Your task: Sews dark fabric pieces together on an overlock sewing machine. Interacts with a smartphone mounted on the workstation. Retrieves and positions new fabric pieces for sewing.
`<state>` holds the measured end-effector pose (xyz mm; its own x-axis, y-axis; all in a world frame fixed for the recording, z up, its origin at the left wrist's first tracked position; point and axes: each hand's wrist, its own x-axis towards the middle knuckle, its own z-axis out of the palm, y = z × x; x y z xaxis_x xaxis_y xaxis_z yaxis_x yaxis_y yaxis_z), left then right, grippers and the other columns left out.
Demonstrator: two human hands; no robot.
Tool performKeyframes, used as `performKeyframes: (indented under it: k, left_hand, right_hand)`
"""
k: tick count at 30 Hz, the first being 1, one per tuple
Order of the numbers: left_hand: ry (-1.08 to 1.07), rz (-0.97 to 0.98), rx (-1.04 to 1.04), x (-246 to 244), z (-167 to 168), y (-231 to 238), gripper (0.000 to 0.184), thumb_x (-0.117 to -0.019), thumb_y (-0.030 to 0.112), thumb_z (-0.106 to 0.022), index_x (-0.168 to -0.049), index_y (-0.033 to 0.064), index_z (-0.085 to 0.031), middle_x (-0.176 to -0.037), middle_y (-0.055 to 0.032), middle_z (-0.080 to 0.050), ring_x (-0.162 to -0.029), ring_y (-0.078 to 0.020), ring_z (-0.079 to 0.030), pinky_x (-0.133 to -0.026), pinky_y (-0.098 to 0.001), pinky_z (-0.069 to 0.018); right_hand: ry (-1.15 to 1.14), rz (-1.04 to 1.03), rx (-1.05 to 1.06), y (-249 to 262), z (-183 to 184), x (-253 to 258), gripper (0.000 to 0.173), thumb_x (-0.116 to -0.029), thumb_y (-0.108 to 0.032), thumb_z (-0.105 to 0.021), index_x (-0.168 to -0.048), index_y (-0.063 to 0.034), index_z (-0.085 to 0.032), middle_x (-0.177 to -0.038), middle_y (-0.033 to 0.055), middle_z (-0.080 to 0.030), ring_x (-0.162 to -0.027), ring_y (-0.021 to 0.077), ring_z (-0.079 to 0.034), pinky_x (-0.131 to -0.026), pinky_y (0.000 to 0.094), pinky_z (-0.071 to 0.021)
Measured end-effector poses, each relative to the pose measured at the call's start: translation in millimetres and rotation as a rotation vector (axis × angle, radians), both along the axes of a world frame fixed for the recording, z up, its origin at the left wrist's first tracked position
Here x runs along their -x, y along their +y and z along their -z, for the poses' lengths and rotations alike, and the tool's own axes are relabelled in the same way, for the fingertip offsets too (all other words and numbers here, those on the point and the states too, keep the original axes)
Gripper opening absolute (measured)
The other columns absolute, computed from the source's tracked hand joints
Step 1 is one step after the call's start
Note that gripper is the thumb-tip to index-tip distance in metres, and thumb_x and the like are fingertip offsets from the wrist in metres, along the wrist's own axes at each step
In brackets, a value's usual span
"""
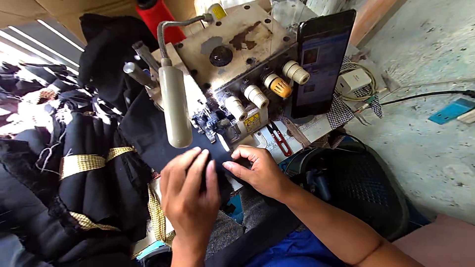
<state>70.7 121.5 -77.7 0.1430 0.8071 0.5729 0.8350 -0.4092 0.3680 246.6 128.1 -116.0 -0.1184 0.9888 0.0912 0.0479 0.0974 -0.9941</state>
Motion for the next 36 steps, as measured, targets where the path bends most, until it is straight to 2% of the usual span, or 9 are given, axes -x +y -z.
performKeyframes:
  k: [2, 4, 9, 16, 24, 28, 36]
  left_hand:
    - [0.002, -0.028, 0.002, -6, 5, -14, 0.020, -0.0957, 0.021, -0.070, -0.105, 0.0070, -0.080, -0.110, -0.0110, -0.075, -0.110, -0.0247, -0.068, -0.096, -0.0389, -0.0522]
    - [-0.005, -0.037, 0.008, -5, 10, -20, 0.021, -0.0955, 0.020, -0.070, -0.107, 0.0068, -0.080, -0.112, -0.0101, -0.076, -0.112, -0.0243, -0.068, -0.099, -0.0389, -0.0518]
    - [-0.012, -0.014, 0.027, -2, 14, -22, 0.023, -0.0966, 0.020, -0.068, -0.112, 0.0072, -0.079, -0.121, -0.0099, -0.074, -0.120, -0.0249, -0.065, -0.104, -0.0413, -0.0486]
    - [-0.004, 0.000, 0.038, -3, 12, -22, 0.024, -0.0971, 0.020, -0.066, -0.114, 0.0075, -0.078, -0.123, -0.0104, -0.073, -0.121, -0.0255, -0.064, -0.105, -0.0418, -0.0478]
    - [-0.010, 0.005, 0.034, -3, 13, -21, 0.022, -0.0972, 0.019, -0.066, -0.113, 0.0090, -0.079, -0.123, -0.0100, -0.073, -0.122, -0.0255, -0.064, -0.107, -0.0428, -0.0478]
    - [-0.005, 0.019, 0.045, 0, 12, -12, 0.024, -0.0997, 0.021, -0.063, -0.115, 0.0097, -0.078, -0.127, -0.0095, -0.071, -0.126, -0.0253, -0.062, -0.109, -0.0433, -0.0466]
    - [0.020, 0.031, 0.050, 4, 9, 2, 0.026, -0.1008, 0.021, -0.062, -0.120, 0.0097, -0.076, -0.132, -0.0084, -0.069, -0.132, -0.0246, -0.059, -0.115, -0.0454, -0.0432]
  right_hand:
    - [0.021, -0.037, 0.036, -8, 2, -4, 0.017, -0.0967, -0.021, -0.071, -0.093, -0.0042, -0.073, -0.087, 0.0015, -0.072, -0.081, 0.0039, -0.068, -0.075, 0.0212, -0.0574]
    - [0.030, -0.081, 0.055, -17, 1, -7, 0.017, -0.0974, -0.021, -0.070, -0.095, -0.0041, -0.072, -0.086, 0.0013, -0.072, -0.081, 0.0040, -0.068, -0.076, 0.0212, -0.0580]
    - [-0.012, -0.054, -0.040, -32, -14, -8, 0.022, -0.0995, -0.021, -0.068, -0.089, -0.0025, -0.073, -0.083, 0.0012, -0.070, -0.079, 0.0011, -0.065, -0.072, 0.0164, -0.0543]
    - [-0.116, 0.038, -0.157, -34, -27, -3, 0.023, -0.0966, -0.023, -0.072, -0.085, -0.0040, -0.076, -0.081, 0.0005, -0.072, -0.076, -0.0007, -0.065, -0.068, 0.0147, -0.0537]
    - [-0.109, 0.070, -0.024, -36, -3, -2, 0.020, -0.0958, -0.024, -0.073, -0.088, -0.0056, -0.075, -0.076, -0.0023, -0.070, -0.068, -0.0025, -0.063, -0.062, 0.0136, -0.0511]
    - [-0.108, 0.106, -0.030, -29, -1, 1, 0.018, -0.0963, -0.022, -0.072, -0.090, -0.0059, -0.075, -0.078, -0.0016, -0.072, -0.071, -0.0006, -0.067, -0.065, 0.0159, -0.0564]
    - [-0.116, 0.155, -0.052, -16, -3, 8, 0.016, -0.0921, -0.022, -0.077, -0.088, -0.0070, -0.077, -0.075, -0.0019, -0.072, -0.068, -0.0003, -0.066, -0.063, 0.0163, -0.0552]
